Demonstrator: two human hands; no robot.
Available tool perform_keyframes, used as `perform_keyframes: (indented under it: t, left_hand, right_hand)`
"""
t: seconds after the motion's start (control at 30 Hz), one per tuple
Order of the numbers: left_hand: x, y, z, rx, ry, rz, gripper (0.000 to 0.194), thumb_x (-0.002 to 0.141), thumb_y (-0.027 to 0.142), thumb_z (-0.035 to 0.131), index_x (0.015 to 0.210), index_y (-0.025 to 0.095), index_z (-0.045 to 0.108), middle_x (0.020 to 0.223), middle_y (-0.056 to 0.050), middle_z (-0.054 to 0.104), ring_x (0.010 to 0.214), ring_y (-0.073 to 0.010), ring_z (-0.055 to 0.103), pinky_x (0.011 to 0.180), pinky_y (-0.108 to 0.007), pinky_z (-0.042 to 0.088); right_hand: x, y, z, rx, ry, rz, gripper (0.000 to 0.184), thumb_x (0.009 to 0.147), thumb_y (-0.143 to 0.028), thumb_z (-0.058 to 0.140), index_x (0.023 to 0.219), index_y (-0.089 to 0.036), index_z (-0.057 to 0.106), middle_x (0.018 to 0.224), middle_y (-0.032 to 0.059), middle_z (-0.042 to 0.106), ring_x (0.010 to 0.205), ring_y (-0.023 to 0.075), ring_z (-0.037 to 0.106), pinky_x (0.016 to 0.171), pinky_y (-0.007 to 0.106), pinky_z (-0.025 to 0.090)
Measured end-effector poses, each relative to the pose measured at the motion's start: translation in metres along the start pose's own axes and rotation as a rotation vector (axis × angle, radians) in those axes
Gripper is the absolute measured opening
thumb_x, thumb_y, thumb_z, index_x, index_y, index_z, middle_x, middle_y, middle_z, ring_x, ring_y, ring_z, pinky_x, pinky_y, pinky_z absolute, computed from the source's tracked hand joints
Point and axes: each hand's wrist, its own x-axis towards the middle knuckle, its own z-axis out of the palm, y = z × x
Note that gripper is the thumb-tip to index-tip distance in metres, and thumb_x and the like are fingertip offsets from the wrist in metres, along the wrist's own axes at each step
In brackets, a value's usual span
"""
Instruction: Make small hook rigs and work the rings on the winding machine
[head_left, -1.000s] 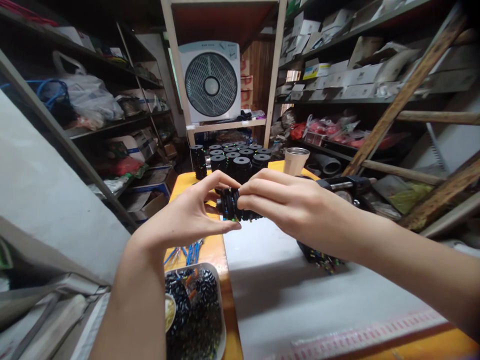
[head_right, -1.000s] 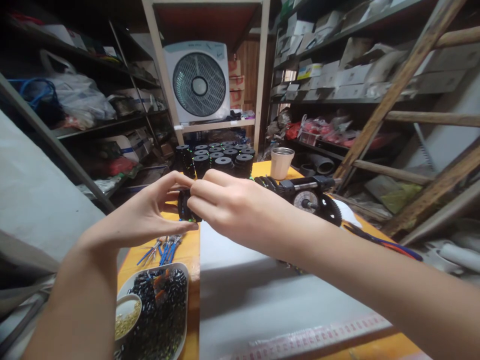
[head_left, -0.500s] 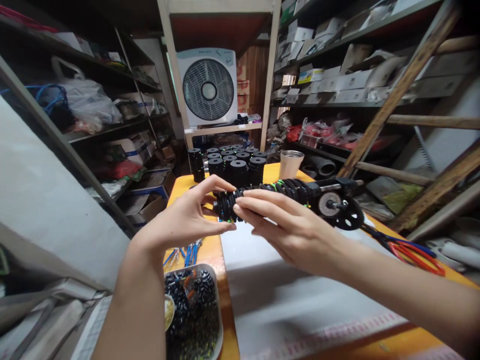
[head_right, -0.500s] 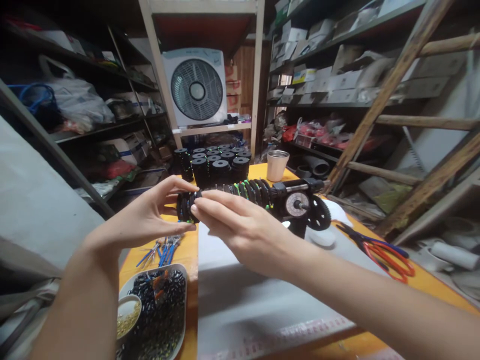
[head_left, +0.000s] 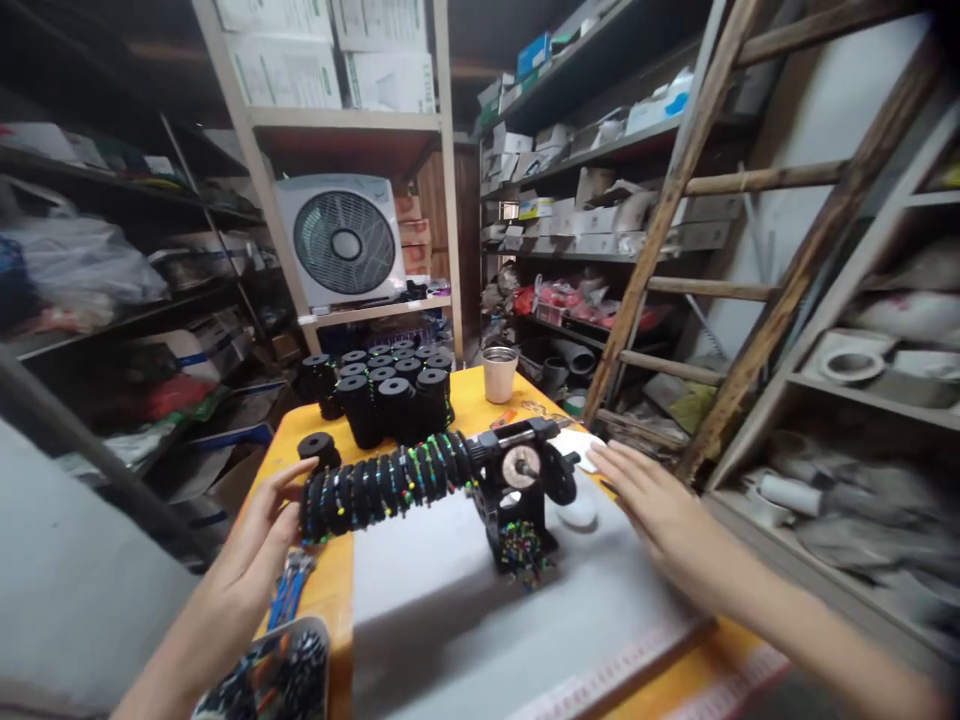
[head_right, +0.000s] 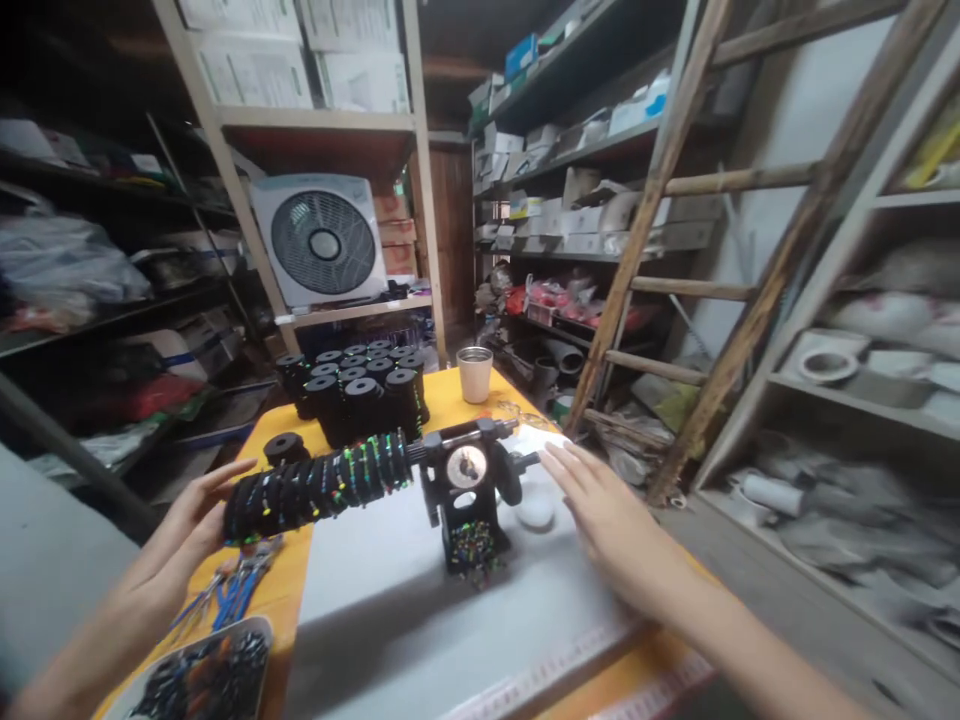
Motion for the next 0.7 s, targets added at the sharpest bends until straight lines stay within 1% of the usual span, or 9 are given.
perform_keyframes:
  t: [0.07,0.1,0.17,0.23,0.33,0.43,0.53,0.63,0.7]
  left_hand:
    - [-0.003,0.002,0.02,-0.046,0.155,-0.002,0.047,0.093,0.056,0.031,0.134,0.033,0.038,0.139,-0.001,0.042,0.128,-0.0244,0.038,0.1,-0.034,0.036]
    - [-0.003,0.003,0.027,-0.065,0.217,-0.012,0.047,0.094,0.056,0.03,0.134,0.033,0.039,0.136,-0.002,0.043,0.127,-0.0244,0.039,0.102,-0.035,0.033]
    - [-0.003,0.005,0.038,-0.098,0.305,-0.043,0.047,0.093,0.056,0.03,0.135,0.033,0.038,0.133,-0.003,0.042,0.122,-0.0247,0.04,0.105,-0.036,0.03]
    - [-0.002,0.006,0.042,-0.134,0.345,-0.07,0.05,0.093,0.056,0.032,0.138,0.034,0.034,0.129,-0.004,0.042,0.118,-0.0246,0.042,0.104,-0.038,0.03]
    - [-0.003,0.007,0.043,-0.239,0.346,-0.045,0.048,0.094,0.052,0.034,0.138,0.034,0.028,0.123,-0.003,0.043,0.114,-0.0221,0.044,0.099,-0.035,0.034]
    - [-0.005,0.009,0.046,-0.308,0.364,0.025,0.04,0.095,0.048,0.035,0.131,0.032,0.03,0.122,-0.002,0.044,0.113,-0.0188,0.043,0.098,-0.029,0.034]
    - [-0.004,0.012,0.047,-0.313,0.37,0.041,0.037,0.095,0.047,0.037,0.127,0.029,0.032,0.116,-0.003,0.045,0.102,-0.0175,0.046,0.093,-0.028,0.037]
    - [-0.003,0.015,0.044,-0.321,0.341,0.0,0.04,0.094,0.049,0.039,0.128,0.03,0.031,0.113,-0.003,0.047,0.094,-0.0163,0.049,0.087,-0.028,0.04]
    - [-0.003,0.018,0.04,-0.302,0.318,-0.064,0.042,0.093,0.052,0.038,0.129,0.031,0.032,0.116,-0.004,0.047,0.094,-0.0168,0.05,0.082,-0.027,0.042]
  right_hand:
    - [0.008,0.006,0.017,0.006,-0.061,-0.037,0.062,0.085,-0.003,0.035,0.146,-0.014,0.032,0.148,0.0112,0.033,0.139,0.0216,0.026,0.109,0.044,0.037]
    - [0.014,0.008,0.025,0.002,-0.076,-0.064,0.064,0.083,0.0,0.035,0.145,-0.013,0.034,0.148,0.0115,0.034,0.139,0.022,0.026,0.109,0.044,0.037]
    - [0.031,0.014,0.04,-0.009,-0.083,-0.122,0.058,0.082,0.001,0.039,0.138,-0.012,0.045,0.139,0.0124,0.046,0.133,0.0233,0.035,0.106,0.043,0.04]
    - [0.047,0.02,0.052,-0.012,-0.075,-0.172,0.042,0.083,-0.001,0.045,0.12,-0.014,0.061,0.118,0.0104,0.06,0.118,0.0232,0.05,0.098,0.041,0.044]
    - [0.063,0.028,0.061,-0.003,-0.04,-0.199,0.03,0.082,0.001,0.05,0.099,-0.016,0.067,0.094,0.005,0.066,0.102,0.0215,0.056,0.091,0.04,0.043]
    - [0.066,0.029,0.061,-0.031,0.002,-0.2,0.029,0.082,0.002,0.05,0.097,-0.017,0.067,0.092,0.0028,0.066,0.102,0.0217,0.055,0.088,0.039,0.039]
    - [0.067,0.025,0.056,-0.052,0.014,-0.16,0.022,0.084,-0.003,0.054,0.096,-0.017,0.067,0.094,0.0027,0.067,0.103,0.0224,0.054,0.084,0.038,0.037]
    - [0.077,0.02,0.044,-0.081,0.06,-0.094,0.013,0.086,-0.01,0.056,0.091,-0.015,0.067,0.095,0.0039,0.067,0.102,0.0236,0.053,0.081,0.037,0.036]
    - [0.083,0.02,0.03,-0.11,0.131,-0.085,0.015,0.088,-0.013,0.055,0.096,-0.015,0.067,0.097,0.0042,0.067,0.099,0.0236,0.052,0.079,0.037,0.036]
